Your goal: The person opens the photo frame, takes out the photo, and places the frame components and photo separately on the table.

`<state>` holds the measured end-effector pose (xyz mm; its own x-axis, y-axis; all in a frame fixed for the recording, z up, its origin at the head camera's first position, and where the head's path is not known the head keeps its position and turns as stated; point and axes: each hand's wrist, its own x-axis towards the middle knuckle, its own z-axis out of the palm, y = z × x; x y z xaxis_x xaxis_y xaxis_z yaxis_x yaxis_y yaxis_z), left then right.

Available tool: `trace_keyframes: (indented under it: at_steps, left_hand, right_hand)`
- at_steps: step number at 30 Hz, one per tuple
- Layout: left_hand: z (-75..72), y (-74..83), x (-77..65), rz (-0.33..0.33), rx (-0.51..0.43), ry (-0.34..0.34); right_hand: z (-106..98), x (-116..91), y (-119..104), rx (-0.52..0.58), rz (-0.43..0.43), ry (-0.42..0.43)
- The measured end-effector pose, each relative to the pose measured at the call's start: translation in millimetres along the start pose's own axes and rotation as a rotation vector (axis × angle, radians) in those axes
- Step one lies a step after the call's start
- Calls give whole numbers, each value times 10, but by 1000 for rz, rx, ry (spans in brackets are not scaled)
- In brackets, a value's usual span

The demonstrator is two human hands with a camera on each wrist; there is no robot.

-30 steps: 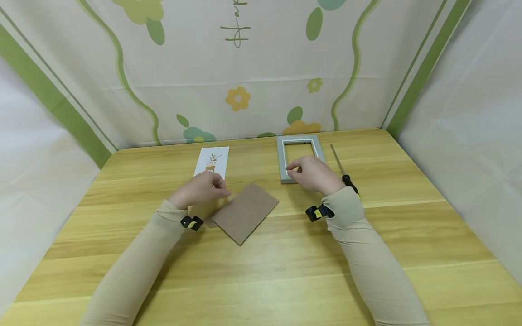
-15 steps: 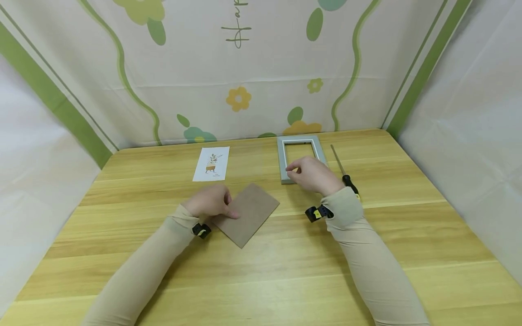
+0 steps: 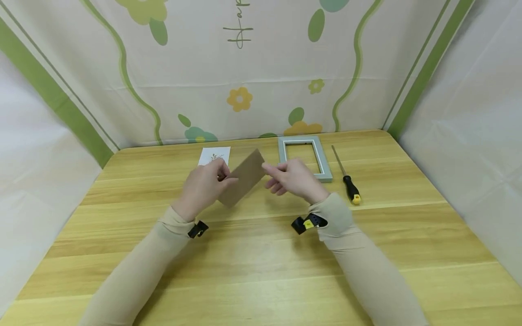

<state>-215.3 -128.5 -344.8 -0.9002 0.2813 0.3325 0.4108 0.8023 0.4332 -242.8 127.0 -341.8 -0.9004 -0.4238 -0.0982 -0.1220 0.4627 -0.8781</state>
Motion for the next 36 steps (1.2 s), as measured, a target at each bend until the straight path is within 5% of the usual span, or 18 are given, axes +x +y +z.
trace_keyframes:
  at_steps: [7,9,11,16,19,24,29,36]
  left_hand:
    - [106,380,-195,423,402,255]
    - [108,446,-225,479,417,276]
    - [67,485,-232,492,307,258]
    - [-189,400,-145,382,-13,258]
    - [-329,212,-53,229,-53,246]
    - [-403,-166,87,-15,-85,95]
    - [-356,-404,160,-102,-124,2]
    - [-304,-529,175,-179,-146,-96]
  right_hand:
    - [211,-13,-92,179,56,102]
    - [210,-15,-90,211,51,131]
    - [193,-9,-78,233,48,147]
    - [113,47,13,235,60,118]
    - [78,84,96,215,71,63]
    - [83,127,261,130,100,-29]
    - [129,144,374,17,116,-70]
    - [189,149,406,-47,158,-37]
